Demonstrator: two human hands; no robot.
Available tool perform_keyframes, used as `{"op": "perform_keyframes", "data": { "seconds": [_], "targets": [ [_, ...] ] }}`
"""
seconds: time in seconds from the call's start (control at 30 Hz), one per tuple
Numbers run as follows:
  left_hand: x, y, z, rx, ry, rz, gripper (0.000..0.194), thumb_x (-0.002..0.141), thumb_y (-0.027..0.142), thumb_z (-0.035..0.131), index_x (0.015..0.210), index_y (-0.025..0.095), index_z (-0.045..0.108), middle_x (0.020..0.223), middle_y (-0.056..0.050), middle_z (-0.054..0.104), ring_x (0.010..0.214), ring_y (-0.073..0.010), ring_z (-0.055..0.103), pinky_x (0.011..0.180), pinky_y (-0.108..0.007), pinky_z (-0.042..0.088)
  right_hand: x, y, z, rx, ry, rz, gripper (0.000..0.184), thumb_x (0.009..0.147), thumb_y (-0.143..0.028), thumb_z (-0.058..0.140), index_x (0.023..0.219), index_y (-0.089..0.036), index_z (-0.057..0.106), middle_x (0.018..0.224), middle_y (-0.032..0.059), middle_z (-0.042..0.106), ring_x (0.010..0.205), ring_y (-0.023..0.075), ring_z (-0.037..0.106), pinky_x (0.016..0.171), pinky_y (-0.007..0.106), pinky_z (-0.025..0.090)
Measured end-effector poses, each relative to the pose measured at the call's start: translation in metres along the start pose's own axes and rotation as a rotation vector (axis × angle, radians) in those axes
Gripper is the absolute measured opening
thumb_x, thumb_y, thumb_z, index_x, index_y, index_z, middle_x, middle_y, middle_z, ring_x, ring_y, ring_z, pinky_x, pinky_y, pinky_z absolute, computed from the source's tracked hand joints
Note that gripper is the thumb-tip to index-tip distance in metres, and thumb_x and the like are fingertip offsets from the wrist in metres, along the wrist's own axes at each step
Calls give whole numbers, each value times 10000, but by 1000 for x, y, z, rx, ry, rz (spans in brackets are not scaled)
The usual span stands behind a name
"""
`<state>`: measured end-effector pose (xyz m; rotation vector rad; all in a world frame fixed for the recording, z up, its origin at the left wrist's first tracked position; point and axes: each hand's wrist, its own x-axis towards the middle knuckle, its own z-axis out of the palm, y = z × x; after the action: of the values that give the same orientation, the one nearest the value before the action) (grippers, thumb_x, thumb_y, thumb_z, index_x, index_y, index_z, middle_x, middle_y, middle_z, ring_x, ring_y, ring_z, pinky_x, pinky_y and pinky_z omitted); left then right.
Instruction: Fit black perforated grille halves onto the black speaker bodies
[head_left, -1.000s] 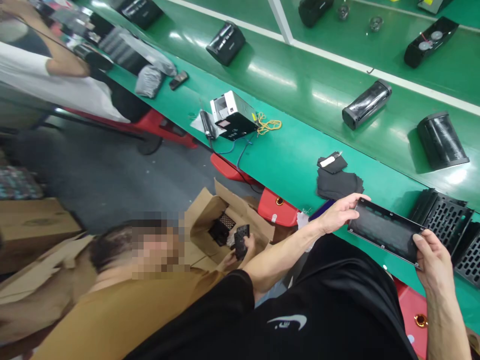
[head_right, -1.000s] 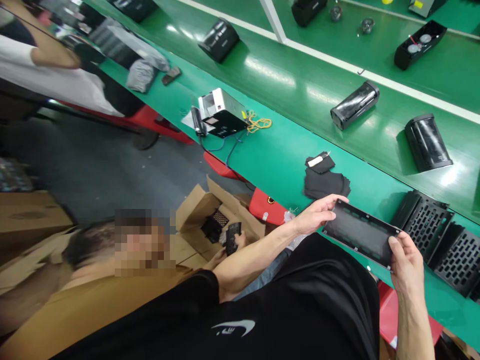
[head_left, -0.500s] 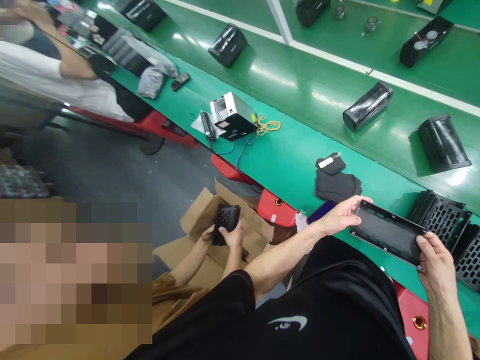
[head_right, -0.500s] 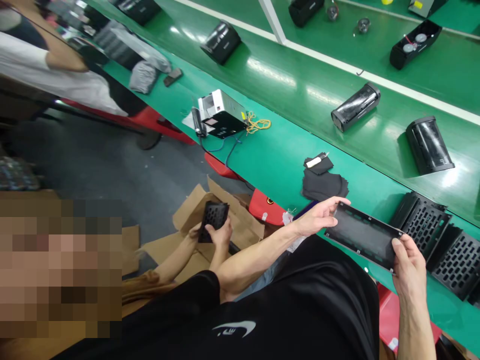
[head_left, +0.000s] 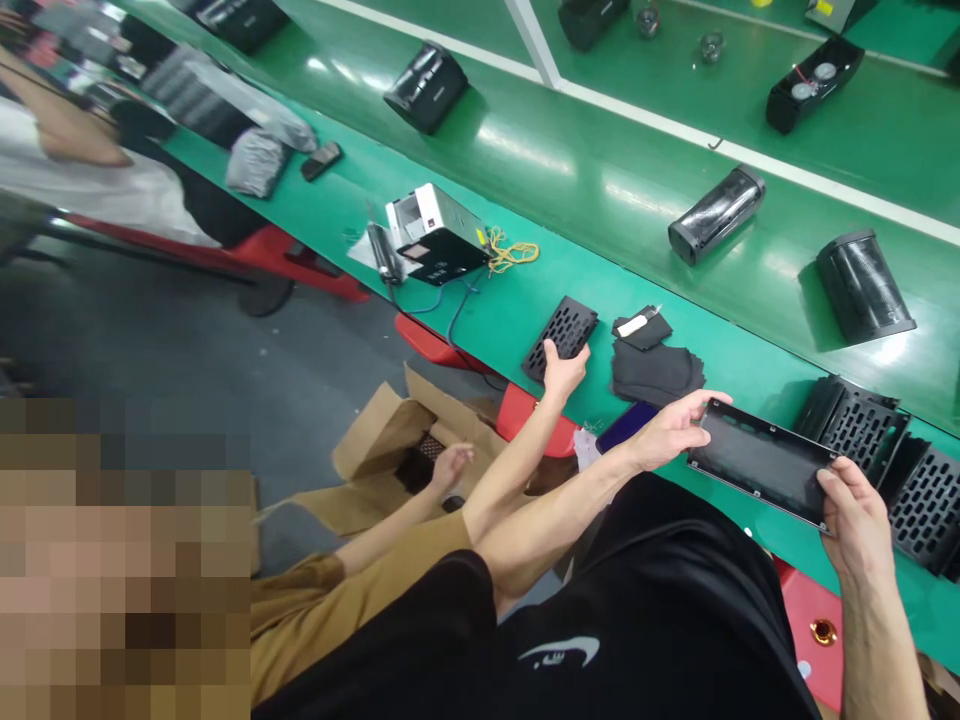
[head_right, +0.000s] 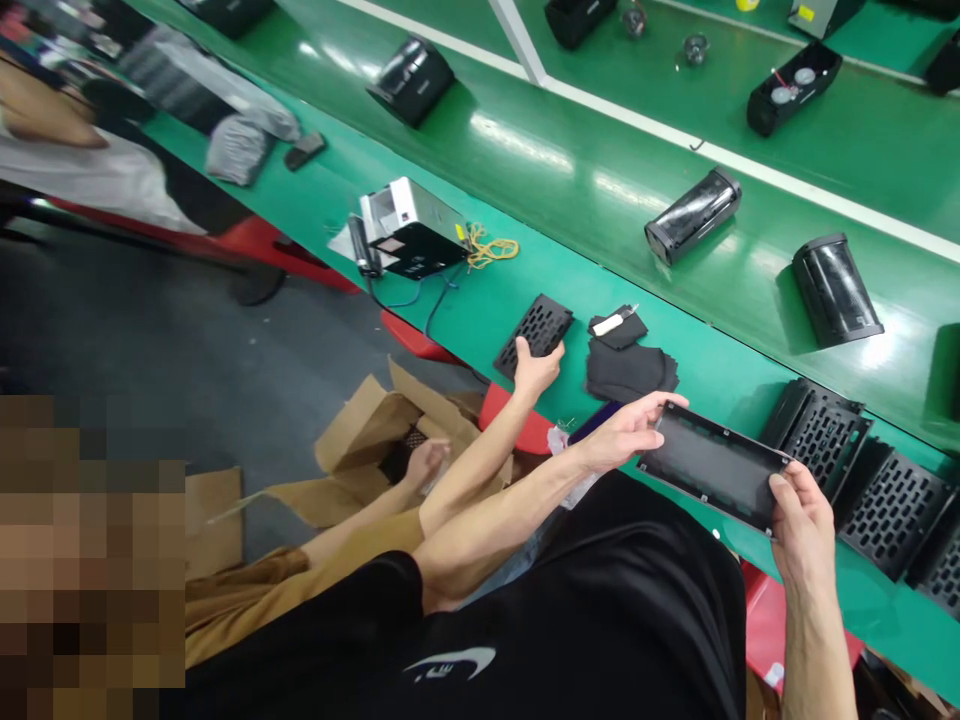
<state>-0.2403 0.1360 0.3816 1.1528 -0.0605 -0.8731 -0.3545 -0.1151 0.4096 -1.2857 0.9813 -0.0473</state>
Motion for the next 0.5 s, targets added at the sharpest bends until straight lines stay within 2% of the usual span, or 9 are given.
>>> {"op": "perform_keyframes", "data": {
  "seconds": [0.23, 0.37, 0.5],
  "targets": [
    [4, -2, 3, 18, 56, 24, 625, 720, 202, 759, 1337, 208, 664, 821, 14, 501, 738, -136, 429, 667, -251, 329, 4, -5, -2, 37, 31, 18, 481, 525, -385, 1008, 896, -237, 741, 786, -35, 710, 683, 132, 646, 604, 207, 537],
    [6, 2, 4, -3, 27, 4, 642, 712, 194, 733, 1349, 206, 650, 845, 17, 548, 738, -131, 458, 699, -256, 362, 5, -9, 0, 57, 62, 56, 522, 463, -365, 1030, 874, -228, 738, 748, -52, 690, 636, 98, 599, 591, 179, 525],
    [10, 4, 6, -94, 2, -40, 667, 717, 208, 684, 1381, 192, 613, 874, 18, 585, 692, -109, 458, 657, -242, 337, 5, -14, 2, 50, 70, 69, 531, 464, -370, 1015, 884, -226, 724, 718, -54, 671, 605, 97, 579, 547, 180, 494]
  ]
}}
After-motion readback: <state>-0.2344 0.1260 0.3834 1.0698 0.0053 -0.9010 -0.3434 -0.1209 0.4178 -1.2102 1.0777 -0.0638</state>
